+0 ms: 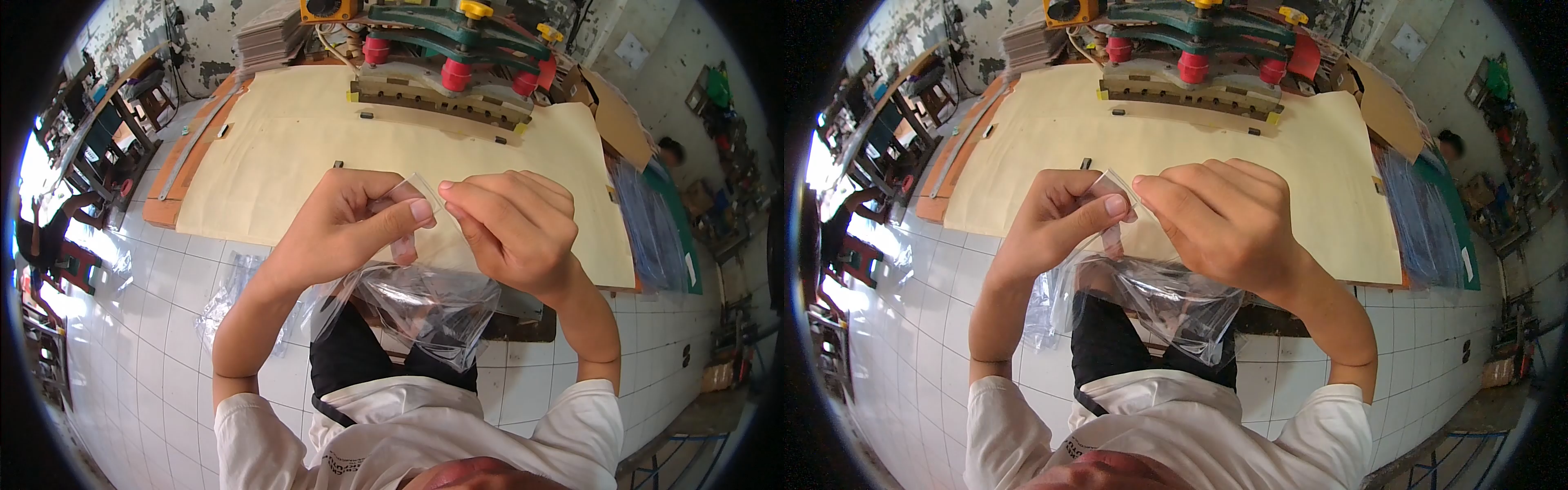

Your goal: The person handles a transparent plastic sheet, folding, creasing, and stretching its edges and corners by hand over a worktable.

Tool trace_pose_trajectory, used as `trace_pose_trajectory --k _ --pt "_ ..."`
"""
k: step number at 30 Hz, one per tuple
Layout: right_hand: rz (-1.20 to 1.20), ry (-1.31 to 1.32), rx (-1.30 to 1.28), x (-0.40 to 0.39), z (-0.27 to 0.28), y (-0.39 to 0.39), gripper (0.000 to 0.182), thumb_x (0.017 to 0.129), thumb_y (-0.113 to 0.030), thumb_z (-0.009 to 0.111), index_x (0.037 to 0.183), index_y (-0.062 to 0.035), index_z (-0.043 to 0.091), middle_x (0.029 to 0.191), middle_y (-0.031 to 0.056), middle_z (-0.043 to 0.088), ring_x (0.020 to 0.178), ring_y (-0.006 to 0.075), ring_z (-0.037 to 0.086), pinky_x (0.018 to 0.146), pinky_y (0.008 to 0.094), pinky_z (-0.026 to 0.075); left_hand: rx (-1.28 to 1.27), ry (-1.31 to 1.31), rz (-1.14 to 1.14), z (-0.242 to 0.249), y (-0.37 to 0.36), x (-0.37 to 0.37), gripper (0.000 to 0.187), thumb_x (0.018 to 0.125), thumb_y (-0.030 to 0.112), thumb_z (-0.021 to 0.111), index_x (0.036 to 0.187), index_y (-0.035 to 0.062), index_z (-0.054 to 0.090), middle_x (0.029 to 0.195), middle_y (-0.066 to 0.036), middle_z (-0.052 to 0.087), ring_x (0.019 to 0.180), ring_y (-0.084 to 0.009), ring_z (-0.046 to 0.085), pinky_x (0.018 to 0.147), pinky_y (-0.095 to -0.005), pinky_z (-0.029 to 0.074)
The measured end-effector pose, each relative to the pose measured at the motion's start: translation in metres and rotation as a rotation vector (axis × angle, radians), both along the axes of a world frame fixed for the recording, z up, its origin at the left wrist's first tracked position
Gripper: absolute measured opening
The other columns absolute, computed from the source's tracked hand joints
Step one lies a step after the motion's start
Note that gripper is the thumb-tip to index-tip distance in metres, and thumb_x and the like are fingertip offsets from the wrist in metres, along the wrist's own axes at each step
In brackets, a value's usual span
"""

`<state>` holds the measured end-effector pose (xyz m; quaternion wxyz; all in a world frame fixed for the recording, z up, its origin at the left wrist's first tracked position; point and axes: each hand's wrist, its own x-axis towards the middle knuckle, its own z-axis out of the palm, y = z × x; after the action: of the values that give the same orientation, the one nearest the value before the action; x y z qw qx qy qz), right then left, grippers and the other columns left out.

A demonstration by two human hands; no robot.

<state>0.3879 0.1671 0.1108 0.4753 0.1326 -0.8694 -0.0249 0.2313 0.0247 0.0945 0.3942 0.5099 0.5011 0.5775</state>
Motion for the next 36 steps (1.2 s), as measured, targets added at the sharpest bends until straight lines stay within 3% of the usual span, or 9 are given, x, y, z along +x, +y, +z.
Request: trace_pose_trajectory --k 8,16,19,26,29,31,36 --pt "-0.006 -0.038 -0.013 0.0 0.0 0.0 0.019 0.068 -0.002 0.068 0.086 -0.0035 0.065 0.07 0.005 0.06 0.056 0.0194 0.06 0.049 0.0301 0.046 -0.026 0.077 0.057 0.001 -0.003 0.003 0.023 0.091 0.015 0.061 0.085 -0.0066 0.063 0.07 -0.006 0.062 0.06 -0.011 0.059 0.058 -0.0231 0.046" --pt "-0.014 -0.251 -0.246 0.002 0.005 -0.004 0.005 0.075 -0.005 0.063 0.08 -0.0055 0.065 0.069 0.007 0.062 0.056 0.0254 0.06 0.048 0.0337 0.045 -0.039 0.223 0.097 0.003 -0.003 0.006 0.02 0.089 0.014 0.062 0.083 -0.0054 0.064 0.066 -0.004 0.062 0.058 -0.0083 0.059 0.055 -0.0217 0.044" --pt "-0.02 -0.343 -0.283 0.005 0.01 -0.005 0.01 0.073 0.002 0.064 0.081 -0.0026 0.066 0.069 0.0098 0.063 0.058 0.0254 0.061 0.051 0.0305 0.047 -0.016 0.261 0.099 0.0 -0.002 0.007 0.019 0.089 0.013 0.062 0.083 -0.0054 0.065 0.064 -0.005 0.062 0.058 -0.0083 0.059 0.055 -0.0217 0.044" --pt "-0.053 -0.366 -0.3 0.006 0.016 -0.006 0.009 0.072 0.001 0.064 0.08 -0.0025 0.065 0.069 0.0108 0.064 0.06 0.0264 0.063 0.053 0.0311 0.048 -0.018 0.291 0.071 -0.002 0.002 0.012 0.018 0.088 0.012 0.062 0.082 -0.0053 0.066 0.062 -0.005 0.062 0.057 -0.0084 0.06 0.055 -0.0218 0.045" --pt "-0.075 -0.373 -0.311 0.007 0.017 -0.008 0.008 0.075 -0.001 0.064 0.082 -0.0012 0.066 0.071 0.0111 0.065 0.061 0.0231 0.063 0.055 0.0291 0.049 -0.032 0.308 0.076 0.001 0.001 0.013 0.018 0.088 0.011 0.062 0.082 -0.0055 0.066 0.062 -0.005 0.062 0.058 -0.008 0.059 0.055 -0.0218 0.045" --pt "-0.028 -0.429 -0.56 0.008 0.014 -0.009 0.009 0.079 -0.004 0.064 0.086 0.0009 0.066 0.075 0.0107 0.066 0.063 0.017 0.064 0.059 0.027 0.05 0.0 0.295 0.116 0.001 0.001 0.012 0.018 0.088 0.012 0.062 0.084 -0.0056 0.065 0.066 -0.006 0.064 0.059 -0.0083 0.06 0.056 -0.0221 0.046" --pt "0.098 -0.537 -0.906 0.009 -0.001 -0.01 0.015 0.085 -0.012 0.063 0.086 0.0027 0.063 0.069 0.0102 0.065 0.061 0.0132 0.063 0.056 0.026 0.048 0.028 0.183 0.148 0.001 0.001 0.01 0.019 0.089 0.013 0.062 0.087 -0.0061 0.065 0.071 -0.006 0.064 0.063 -0.009 0.06 0.059 -0.0231 0.048"
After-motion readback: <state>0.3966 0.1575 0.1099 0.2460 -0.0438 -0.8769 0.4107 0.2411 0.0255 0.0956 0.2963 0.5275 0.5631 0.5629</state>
